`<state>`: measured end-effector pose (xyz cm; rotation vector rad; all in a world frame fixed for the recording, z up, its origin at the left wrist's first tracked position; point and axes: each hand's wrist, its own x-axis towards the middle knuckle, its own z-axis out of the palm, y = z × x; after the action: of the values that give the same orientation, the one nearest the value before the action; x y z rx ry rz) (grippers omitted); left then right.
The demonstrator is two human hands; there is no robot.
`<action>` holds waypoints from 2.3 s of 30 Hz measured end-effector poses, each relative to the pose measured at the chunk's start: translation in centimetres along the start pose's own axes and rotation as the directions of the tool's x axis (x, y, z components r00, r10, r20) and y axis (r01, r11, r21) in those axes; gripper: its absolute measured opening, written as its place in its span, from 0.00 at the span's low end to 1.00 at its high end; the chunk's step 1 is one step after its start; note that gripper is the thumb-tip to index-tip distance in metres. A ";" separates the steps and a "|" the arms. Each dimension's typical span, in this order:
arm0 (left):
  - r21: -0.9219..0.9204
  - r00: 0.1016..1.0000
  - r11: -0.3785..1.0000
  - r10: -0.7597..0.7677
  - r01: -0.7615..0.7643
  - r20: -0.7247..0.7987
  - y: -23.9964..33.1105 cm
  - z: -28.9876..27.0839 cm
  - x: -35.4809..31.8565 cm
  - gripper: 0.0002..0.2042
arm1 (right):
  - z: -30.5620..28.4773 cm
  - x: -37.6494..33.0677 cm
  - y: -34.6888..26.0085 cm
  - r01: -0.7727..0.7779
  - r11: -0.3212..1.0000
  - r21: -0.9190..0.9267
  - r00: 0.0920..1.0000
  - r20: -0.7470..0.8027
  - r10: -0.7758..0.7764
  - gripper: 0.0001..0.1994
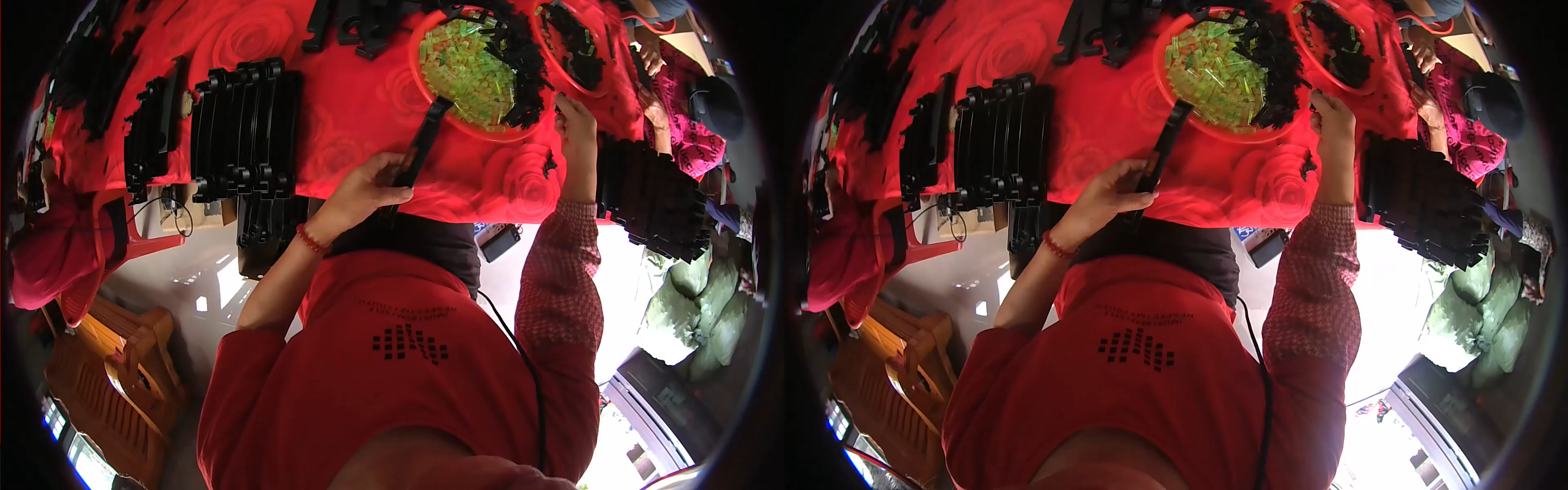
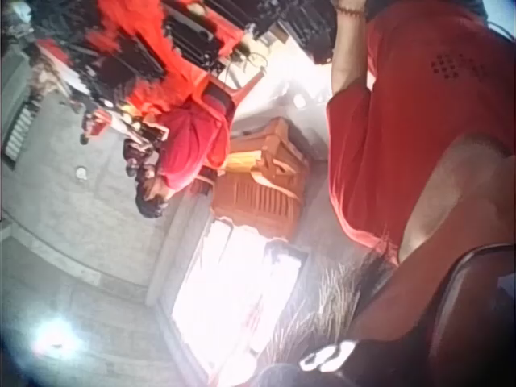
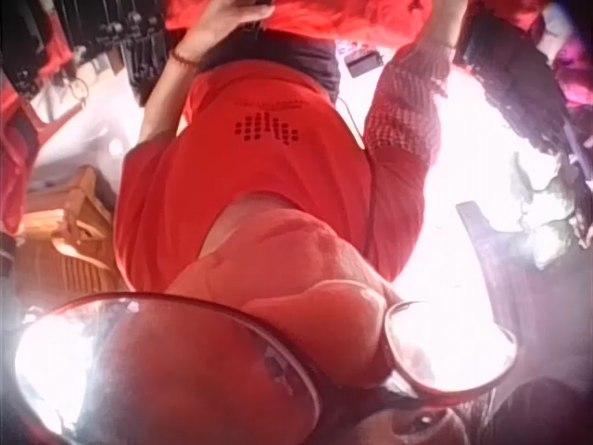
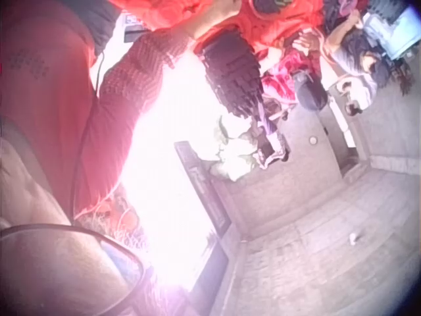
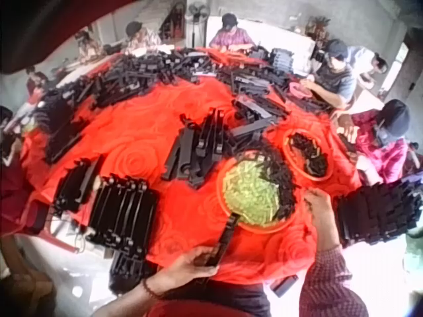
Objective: The person assembles a printer cartridge frame by hand, fitting small plastic components, metal pins, and springs into the frame.
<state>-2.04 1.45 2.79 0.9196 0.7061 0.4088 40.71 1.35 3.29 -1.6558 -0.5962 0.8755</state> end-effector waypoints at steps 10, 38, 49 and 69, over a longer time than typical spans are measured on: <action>0.051 0.997 0.998 0.039 -0.036 -0.060 0.1 0.3 -0.9 0.29 | 7.3 -10.2 -3.4 -0.054 0.999 0.004 0.971 0.233 0.052 0.11; 0.016 0.993 0.999 -0.043 0.045 -0.112 -0.2 -0.4 -3.0 0.22 | 15.4 -20.6 -1.9 0.672 0.652 -0.350 0.609 0.763 -0.218 0.04; 0.024 0.996 0.999 -0.033 0.035 -0.077 0.1 -0.2 -3.1 0.21 | 16.1 -22.1 -1.7 0.822 0.424 -0.381 0.516 0.813 -0.269 0.09; 0.778 0.889 0.589 0.448 -0.219 -0.089 1.0 -0.8 -0.3 0.10 | 13.6 -19.4 -0.2 -0.123 0.975 0.185 0.933 0.356 0.050 0.08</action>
<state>-2.79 2.29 3.41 1.8528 0.9913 0.6086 18.21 -5.44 6.62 -1.3560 -0.6528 1.2702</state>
